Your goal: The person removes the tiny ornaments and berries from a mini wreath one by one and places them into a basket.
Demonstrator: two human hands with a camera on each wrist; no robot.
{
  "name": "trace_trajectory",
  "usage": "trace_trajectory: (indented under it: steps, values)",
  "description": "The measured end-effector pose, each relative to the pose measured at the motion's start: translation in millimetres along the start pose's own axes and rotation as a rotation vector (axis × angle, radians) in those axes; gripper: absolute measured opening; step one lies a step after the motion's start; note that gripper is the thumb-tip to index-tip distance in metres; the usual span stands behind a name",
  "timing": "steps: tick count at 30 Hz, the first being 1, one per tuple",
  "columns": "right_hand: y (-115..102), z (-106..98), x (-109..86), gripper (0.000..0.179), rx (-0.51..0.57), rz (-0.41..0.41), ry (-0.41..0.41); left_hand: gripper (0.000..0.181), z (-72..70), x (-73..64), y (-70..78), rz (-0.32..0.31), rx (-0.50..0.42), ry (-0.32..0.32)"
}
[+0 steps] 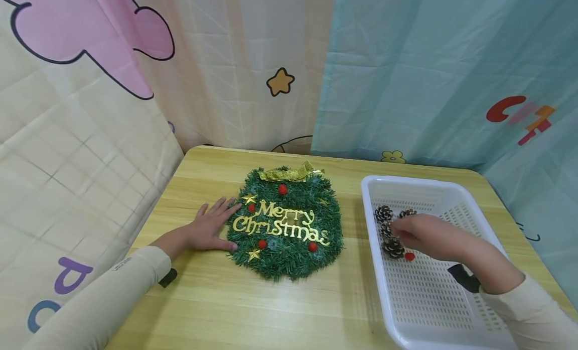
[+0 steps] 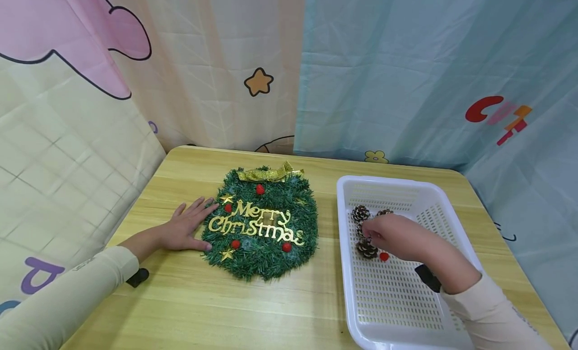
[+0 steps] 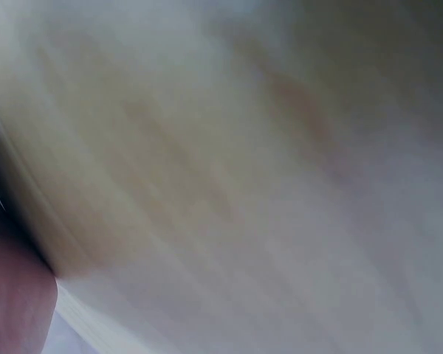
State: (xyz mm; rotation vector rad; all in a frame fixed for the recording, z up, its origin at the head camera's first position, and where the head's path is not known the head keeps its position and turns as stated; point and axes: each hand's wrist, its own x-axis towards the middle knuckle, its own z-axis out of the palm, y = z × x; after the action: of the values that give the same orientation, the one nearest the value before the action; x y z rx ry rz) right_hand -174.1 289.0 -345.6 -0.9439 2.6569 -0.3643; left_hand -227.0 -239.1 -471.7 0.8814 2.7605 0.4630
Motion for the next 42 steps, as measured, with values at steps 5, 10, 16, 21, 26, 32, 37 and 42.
trace_trajectory:
  steps: [5, 10, 16, 21, 26, 32, 37, 42]
  values:
    - [-16.9, -11.0, 8.0, 0.023, -0.033, -0.013, -0.026, 0.11, -1.1, 0.3, -0.1, 0.003, 0.007, 0.008]
    - [-32.9, -19.7, 16.6, 0.02, -0.08, -0.023, -0.039, 0.111, -0.9, 1.0, -1.0, -0.001, 0.013, 0.001]
    - [-48.7, -27.1, 28.2, 0.02, -0.129, -0.096, -0.038, 0.112, -0.5, 1.4, -1.3, -0.01, 0.007, -0.011]
    - [-59.4, -31.6, 38.7, 0.02, -0.136, -0.122, -0.042, 0.112, -0.4, 1.5, -1.8, -0.009, 0.005, -0.01]
    - [-68.1, -33.7, 49.3, 0.021, -0.144, -0.18, -0.042, 0.112, -0.8, 1.2, -1.3, -0.012, 0.004, -0.017]
    - [-79.9, -31.2, 61.6, 0.02, -0.152, -0.22, -0.066, 0.111, -0.4, 0.3, -0.3, -0.007, -0.006, -0.011]
    - [-87.5, -26.2, 73.3, 0.017, -0.156, -0.276, -0.074, 0.111, -1.2, 0.0, 0.9, -0.005, 0.001, -0.007]
    - [-93.7, -21.6, 88.5, 0.016, -0.152, -0.306, -0.101, 0.11, -2.0, -0.5, 2.4, -0.004, 0.001, 0.001]
